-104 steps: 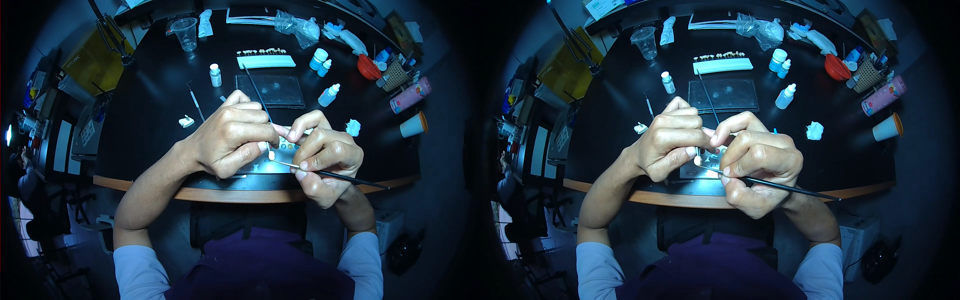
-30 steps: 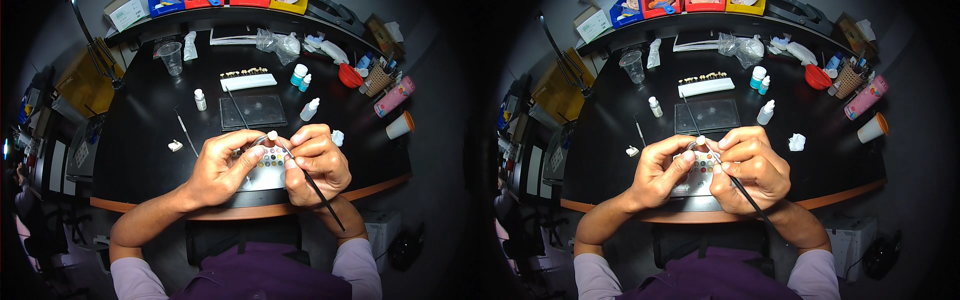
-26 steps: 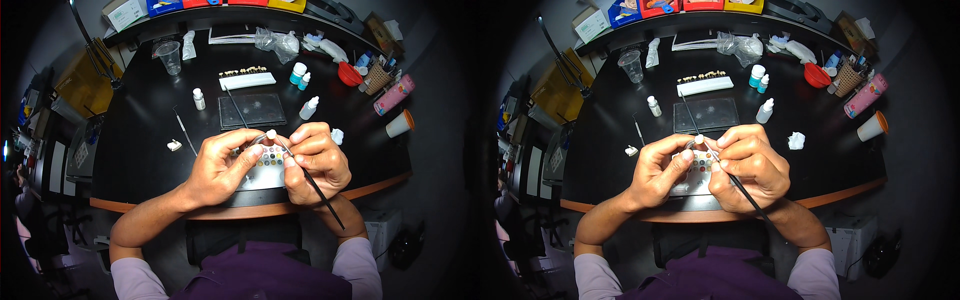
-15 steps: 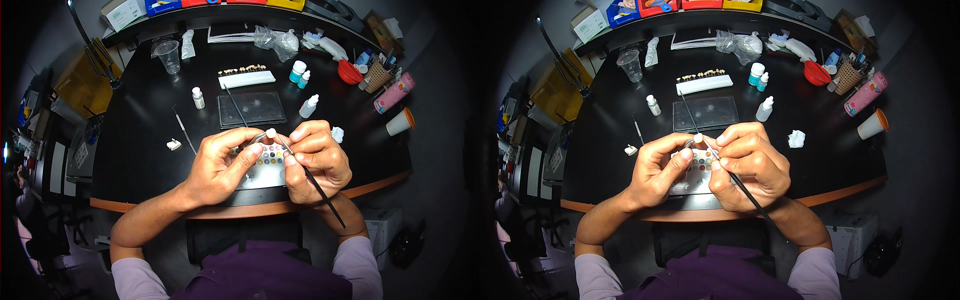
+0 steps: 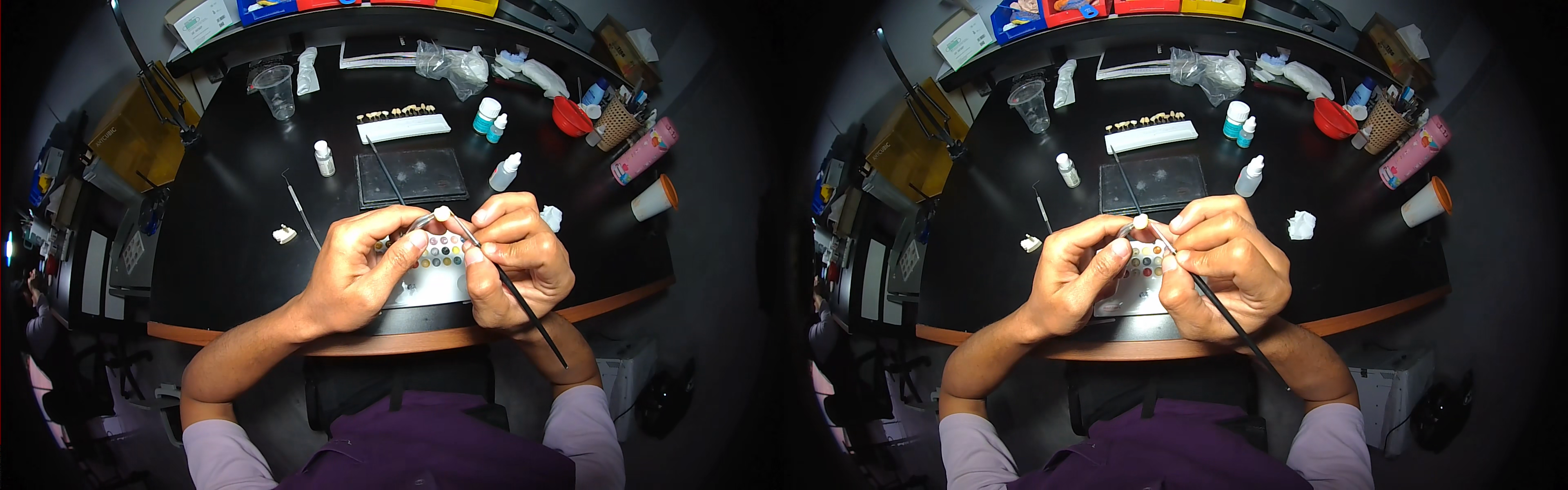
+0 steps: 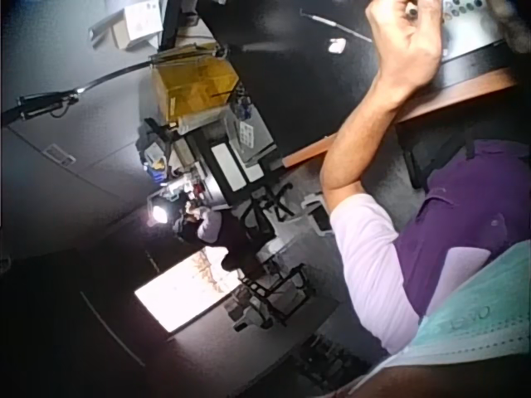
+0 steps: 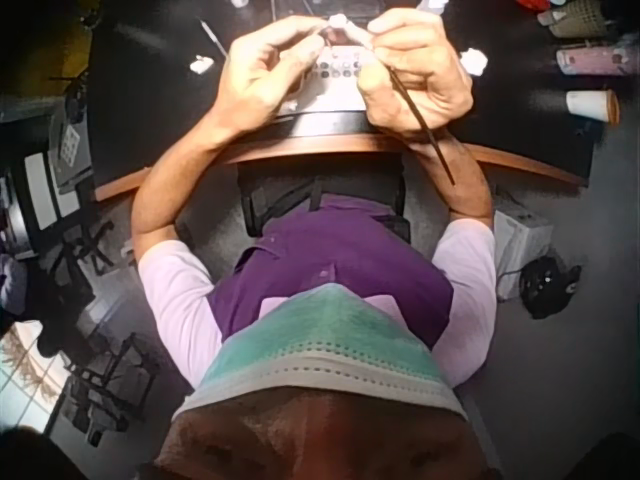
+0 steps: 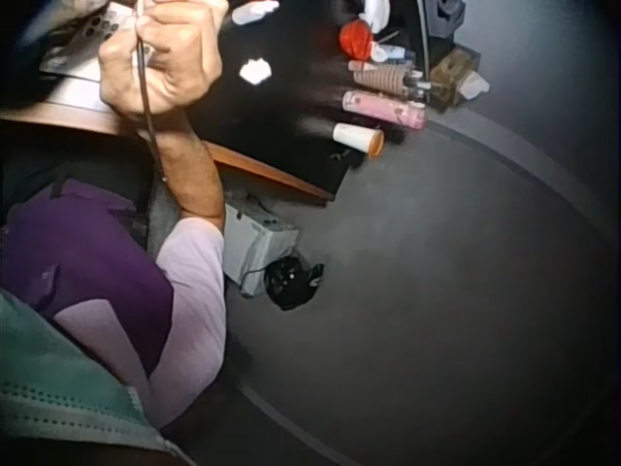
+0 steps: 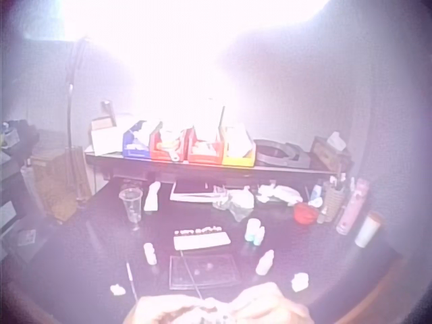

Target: The person applies various shades of stain to a dental crown using a fine brush, repeatedly dipping the brush into a palette of stains and carefully painting the crown surface.

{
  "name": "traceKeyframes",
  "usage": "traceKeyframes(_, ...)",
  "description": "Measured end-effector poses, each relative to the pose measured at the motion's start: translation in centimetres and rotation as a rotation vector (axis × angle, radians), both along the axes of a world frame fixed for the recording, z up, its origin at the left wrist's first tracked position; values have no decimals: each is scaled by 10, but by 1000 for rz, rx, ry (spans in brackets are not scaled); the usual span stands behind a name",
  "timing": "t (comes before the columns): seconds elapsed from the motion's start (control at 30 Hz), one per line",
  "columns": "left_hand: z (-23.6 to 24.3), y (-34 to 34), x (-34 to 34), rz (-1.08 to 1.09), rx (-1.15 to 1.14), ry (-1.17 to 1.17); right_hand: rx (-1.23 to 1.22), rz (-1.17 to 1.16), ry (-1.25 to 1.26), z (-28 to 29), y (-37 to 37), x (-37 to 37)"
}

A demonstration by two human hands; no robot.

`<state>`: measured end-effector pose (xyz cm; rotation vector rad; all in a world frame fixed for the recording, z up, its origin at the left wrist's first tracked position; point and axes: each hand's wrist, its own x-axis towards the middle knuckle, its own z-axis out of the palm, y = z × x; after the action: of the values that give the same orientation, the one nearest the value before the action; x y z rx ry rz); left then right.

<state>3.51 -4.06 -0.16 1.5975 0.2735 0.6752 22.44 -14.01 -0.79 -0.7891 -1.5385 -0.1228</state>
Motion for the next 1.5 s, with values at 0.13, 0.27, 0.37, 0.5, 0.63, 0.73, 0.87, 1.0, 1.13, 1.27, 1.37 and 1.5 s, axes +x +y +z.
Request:
traceKeyframes(0.13, 0, 1, 0, 6, 1, 0, 17, 10, -4, 1, 1, 1)
traceKeyframes(0.27, 1, 0, -1, 1, -27, 6, 15, 8, -7, 1, 1, -1)
traceKeyframes(0.37, 1, 0, -1, 0, -35, 10, 9, 6, -14, 0, 1, 0)
traceKeyframes(0.5, -1, 1, 0, -2, -9, 3, 9, 9, 0, 1, 1, 0)
traceKeyframes(0.63, -1, 2, -1, -6, 10, -5, 16, 12, -9, 2, 1, 0)
traceKeyframes(0.73, 1, 1, -1, -10, -22, 23, 16, 2, -6, 2, 0, -1)
traceKeyframes(0.87, 1, 0, -1, 10, 10, 2, 24, 12, 12, 1, -1, -2)
traceKeyframes(1.0, 1, 0, -1, 16, 16, 10, 15, 14, 13, 1, -1, -2)
traceKeyframes(1.13, 1, 0, 0, 30, 33, 18, 9, 13, 2, 1, 0, -2)
traceKeyframes(1.27, -1, 1, 1, 35, 54, 6, 7, 6, -5, 1, 0, -1)
traceKeyframes(1.37, -2, 1, 0, 42, 73, -8, 10, 12, 11, 0, 0, -2)
traceKeyframes(1.5, 0, 1, 0, 33, 51, -12, 14, 14, -3, 2, 0, -1)
